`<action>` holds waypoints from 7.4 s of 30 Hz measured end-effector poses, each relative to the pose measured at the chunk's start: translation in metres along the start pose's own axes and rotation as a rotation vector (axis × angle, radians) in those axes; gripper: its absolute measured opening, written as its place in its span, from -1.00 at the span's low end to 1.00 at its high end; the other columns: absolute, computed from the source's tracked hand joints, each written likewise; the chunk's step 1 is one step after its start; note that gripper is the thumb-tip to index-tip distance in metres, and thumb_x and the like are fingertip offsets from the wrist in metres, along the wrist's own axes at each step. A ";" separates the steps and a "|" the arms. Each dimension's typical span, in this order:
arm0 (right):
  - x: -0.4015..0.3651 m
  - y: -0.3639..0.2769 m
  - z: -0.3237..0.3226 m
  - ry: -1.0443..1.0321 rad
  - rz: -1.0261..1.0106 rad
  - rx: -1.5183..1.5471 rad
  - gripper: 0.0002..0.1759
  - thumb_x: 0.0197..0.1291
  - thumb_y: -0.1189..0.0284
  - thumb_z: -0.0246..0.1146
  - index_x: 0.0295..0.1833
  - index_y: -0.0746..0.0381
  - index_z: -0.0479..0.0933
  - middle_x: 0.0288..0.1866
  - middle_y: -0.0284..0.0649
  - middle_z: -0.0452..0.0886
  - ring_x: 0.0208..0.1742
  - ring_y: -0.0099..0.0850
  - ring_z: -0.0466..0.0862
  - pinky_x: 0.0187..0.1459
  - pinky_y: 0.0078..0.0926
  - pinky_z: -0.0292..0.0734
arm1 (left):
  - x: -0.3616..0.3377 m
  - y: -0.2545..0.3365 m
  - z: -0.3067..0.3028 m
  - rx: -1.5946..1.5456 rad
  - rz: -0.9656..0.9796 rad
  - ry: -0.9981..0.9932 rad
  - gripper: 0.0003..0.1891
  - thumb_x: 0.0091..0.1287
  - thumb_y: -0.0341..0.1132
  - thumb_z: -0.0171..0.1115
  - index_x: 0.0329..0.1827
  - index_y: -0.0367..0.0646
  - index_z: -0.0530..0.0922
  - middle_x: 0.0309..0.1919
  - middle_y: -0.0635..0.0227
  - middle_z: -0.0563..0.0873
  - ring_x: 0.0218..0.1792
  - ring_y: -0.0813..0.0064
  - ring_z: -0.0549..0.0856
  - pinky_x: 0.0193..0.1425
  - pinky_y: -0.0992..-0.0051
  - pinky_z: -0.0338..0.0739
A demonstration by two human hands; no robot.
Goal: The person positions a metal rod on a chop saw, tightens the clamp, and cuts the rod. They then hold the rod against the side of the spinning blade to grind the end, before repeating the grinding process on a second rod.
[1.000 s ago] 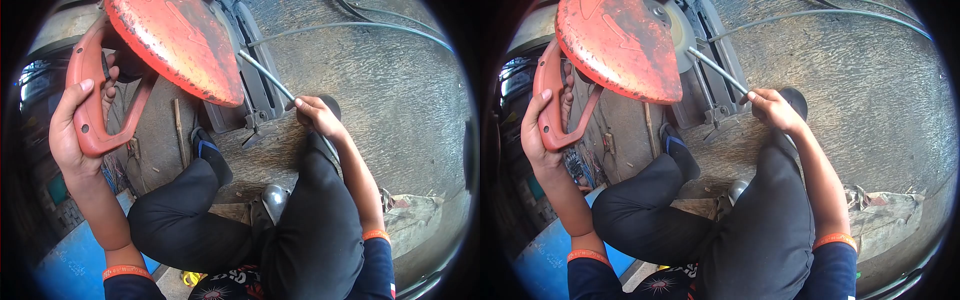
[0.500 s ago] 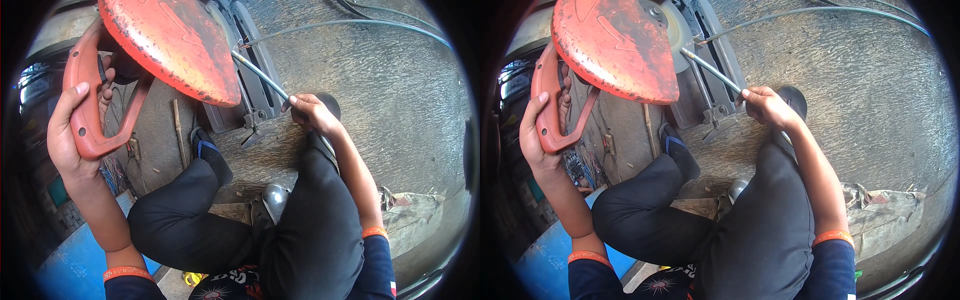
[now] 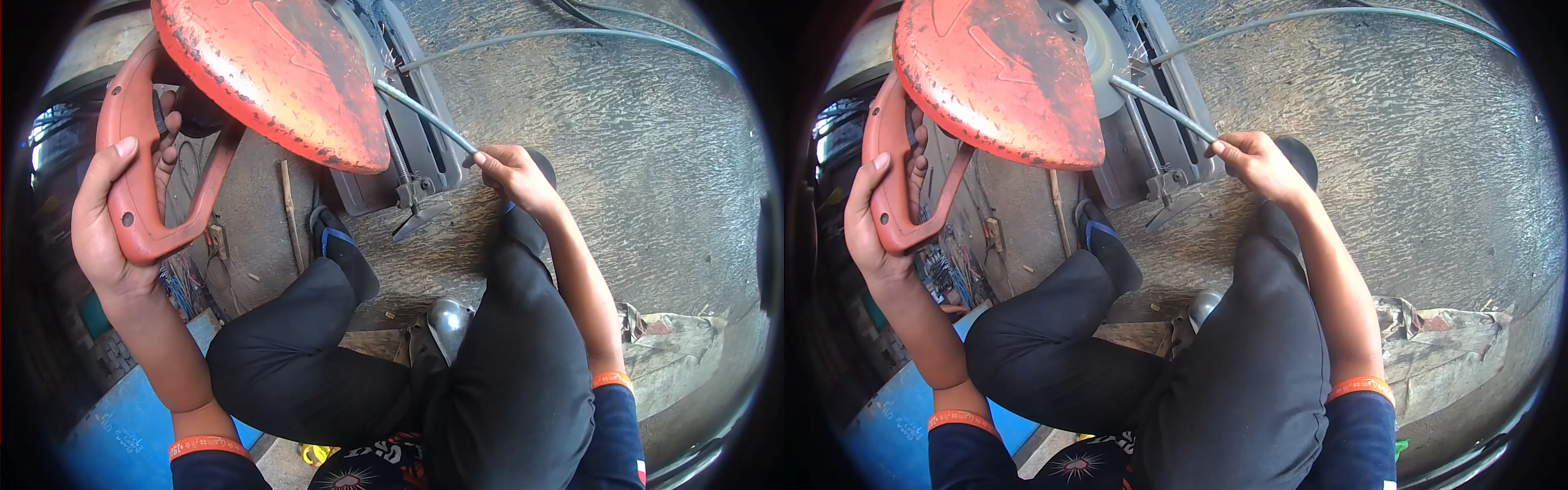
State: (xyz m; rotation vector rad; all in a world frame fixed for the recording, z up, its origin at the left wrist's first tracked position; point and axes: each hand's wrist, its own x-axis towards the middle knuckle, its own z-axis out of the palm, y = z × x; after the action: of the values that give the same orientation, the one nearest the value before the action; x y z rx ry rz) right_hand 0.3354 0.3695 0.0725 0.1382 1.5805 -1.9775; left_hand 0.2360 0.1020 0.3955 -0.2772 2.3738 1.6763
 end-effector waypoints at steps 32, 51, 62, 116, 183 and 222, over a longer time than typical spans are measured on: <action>-0.008 -0.004 0.023 0.387 -0.479 -0.479 -0.79 0.24 0.47 0.25 -0.09 0.38 0.58 -0.48 -0.01 0.53 -0.48 -0.23 0.56 -0.38 -0.33 0.43 | -0.001 -0.001 0.001 -0.035 0.006 0.012 -0.42 0.29 -0.38 0.07 0.36 -0.47 0.22 0.19 -0.05 0.50 0.19 0.23 0.55 0.35 0.31 0.36; -0.014 -0.018 0.030 0.481 -0.249 -0.399 -0.74 0.29 0.35 0.20 -0.02 0.27 0.62 -0.49 -0.02 0.57 -0.46 -0.24 0.61 -0.35 -0.30 0.48 | 0.001 -0.002 -0.007 -0.046 -0.018 -0.029 -0.43 0.31 -0.40 0.09 0.36 -0.46 0.22 0.17 -0.03 0.51 0.12 0.29 0.58 0.23 0.38 0.47; -0.010 -0.005 0.028 0.212 -0.095 -0.192 -0.63 0.39 0.24 0.06 -0.04 0.37 0.54 -0.53 -0.10 0.49 -0.43 -0.38 0.52 -0.28 -0.34 0.43 | -0.002 -0.002 0.002 -0.049 0.001 0.022 -0.40 0.29 -0.38 0.09 0.38 -0.46 0.20 0.20 -0.05 0.49 0.18 0.25 0.55 0.29 0.35 0.42; 0.044 -0.119 -0.065 0.514 -0.772 -1.414 -0.89 0.20 0.32 0.22 -0.21 -0.01 0.65 -0.41 -0.33 0.51 -0.17 -0.35 0.51 -0.05 -0.26 0.15 | -0.001 0.001 0.001 -0.007 -0.012 0.049 -0.42 0.30 -0.38 0.11 0.36 -0.46 0.24 0.19 -0.03 0.52 0.15 0.28 0.58 0.18 0.43 0.46; -0.135 -0.295 0.146 0.372 -0.559 -0.655 -0.67 0.40 0.26 0.11 0.00 0.31 0.58 -0.53 -0.53 0.32 -0.49 -0.72 0.30 -0.47 -0.69 0.20 | -0.109 -0.017 -0.046 -0.461 0.672 -0.079 -0.81 0.34 -0.45 0.21 -0.02 -0.29 0.59 -0.31 0.44 0.69 -0.29 0.70 0.64 -0.18 0.70 0.53; 0.028 -0.102 -0.041 0.328 -0.137 -1.081 -0.55 0.22 -0.01 0.19 -0.18 0.15 0.71 -0.41 -0.10 0.70 -0.33 -0.14 0.71 -0.23 -0.24 0.63 | 0.022 0.015 -0.010 0.052 -0.058 0.078 -0.42 0.28 -0.26 0.18 0.31 -0.43 0.32 0.09 0.08 0.56 -0.02 0.41 0.58 0.16 0.42 0.43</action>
State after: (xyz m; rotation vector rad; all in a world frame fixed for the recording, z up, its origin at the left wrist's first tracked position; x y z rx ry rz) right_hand 0.2493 0.4084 0.1358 -0.0931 2.6968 -0.9660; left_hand 0.2097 0.0972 0.4060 -0.4059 2.4368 1.6030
